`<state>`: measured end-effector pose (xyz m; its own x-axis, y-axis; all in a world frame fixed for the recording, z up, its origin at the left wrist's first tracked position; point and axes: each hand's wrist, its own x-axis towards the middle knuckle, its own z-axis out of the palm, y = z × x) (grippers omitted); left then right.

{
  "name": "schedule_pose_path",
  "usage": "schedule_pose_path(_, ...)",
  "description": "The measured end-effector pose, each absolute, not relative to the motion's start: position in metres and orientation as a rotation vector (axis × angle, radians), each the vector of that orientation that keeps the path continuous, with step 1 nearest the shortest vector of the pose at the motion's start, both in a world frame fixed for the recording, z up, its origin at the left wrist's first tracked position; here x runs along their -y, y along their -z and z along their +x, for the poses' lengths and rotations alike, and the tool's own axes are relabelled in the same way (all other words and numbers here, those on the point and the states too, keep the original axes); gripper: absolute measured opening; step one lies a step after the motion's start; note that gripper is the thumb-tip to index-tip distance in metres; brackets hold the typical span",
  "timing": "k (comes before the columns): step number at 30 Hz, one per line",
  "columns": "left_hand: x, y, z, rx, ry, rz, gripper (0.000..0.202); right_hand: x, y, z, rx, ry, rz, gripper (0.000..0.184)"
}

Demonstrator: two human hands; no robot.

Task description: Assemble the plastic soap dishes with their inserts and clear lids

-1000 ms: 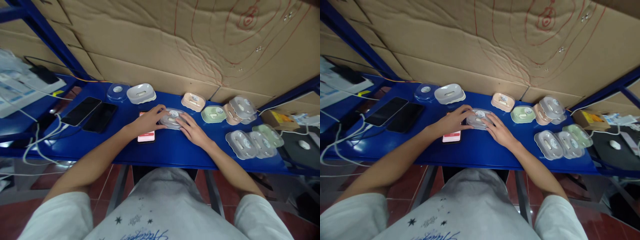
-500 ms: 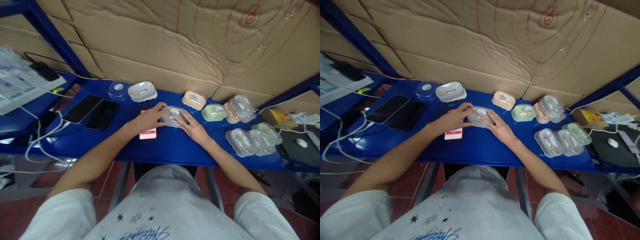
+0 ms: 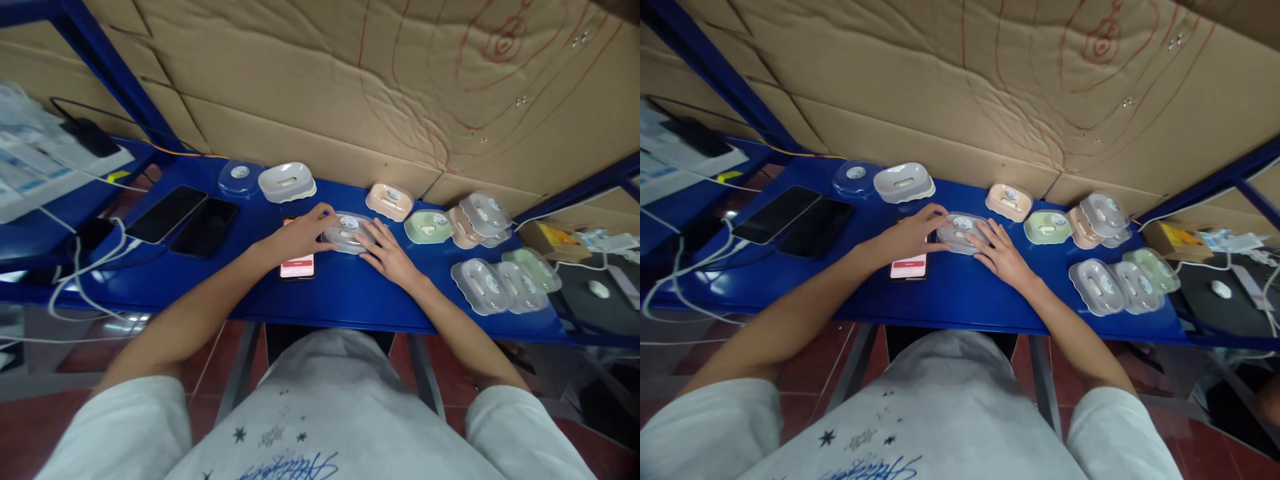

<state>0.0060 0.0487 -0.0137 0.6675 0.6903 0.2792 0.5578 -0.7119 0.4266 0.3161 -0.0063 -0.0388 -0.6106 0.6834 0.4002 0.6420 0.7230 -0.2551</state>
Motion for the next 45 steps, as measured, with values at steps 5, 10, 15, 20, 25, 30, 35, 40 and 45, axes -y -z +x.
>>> schedule_pose_path(5, -0.048, 0.015, 0.006, -0.968, -0.615, 2.605, 0.050, 0.002, 0.047, 0.319, 2.379, -0.252, -1.080, 0.075)
schedule_pose_path(10, -0.047, 0.007, 0.006, -0.904, -0.675, 2.579, 0.043, -0.001, 0.037, 0.326, 2.295, -0.199, -1.157, 0.065)
schedule_pose_path(15, -0.061, -0.014, -0.016, -1.240, -0.895, 2.544, 0.040, -0.005, 0.012, 0.360, 2.059, 0.138, -1.360, 0.062)
schedule_pose_path(20, -0.084, -0.013, -0.048, -1.977, -0.751, 2.311, 0.054, -0.017, 0.012, 0.403, 1.857, 0.285, -1.671, 0.075)
schedule_pose_path(25, -0.096, 0.005, -0.061, -2.062, -0.569, 2.219, 0.053, -0.033, 0.025, 0.421, 1.820, 0.270, -1.673, 0.088)
schedule_pose_path(30, -0.099, 0.013, -0.061, -1.962, -0.541, 2.268, 0.046, -0.036, 0.028, 0.425, 1.815, 0.270, -1.678, 0.084)
schedule_pose_path(35, -0.100, 0.016, -0.055, -1.864, -0.570, 2.309, 0.043, -0.035, 0.032, 0.421, 1.788, 0.253, -1.664, 0.082)
schedule_pose_path(40, -0.099, 0.017, -0.044, -1.668, -0.680, 2.389, 0.035, -0.045, 0.036, 0.424, 1.815, 0.228, -1.611, 0.091)
schedule_pose_path(45, -0.090, 0.014, -0.030, -1.431, -0.827, 2.462, 0.028, -0.039, 0.031, 0.410, 1.796, 0.269, -1.537, 0.097)
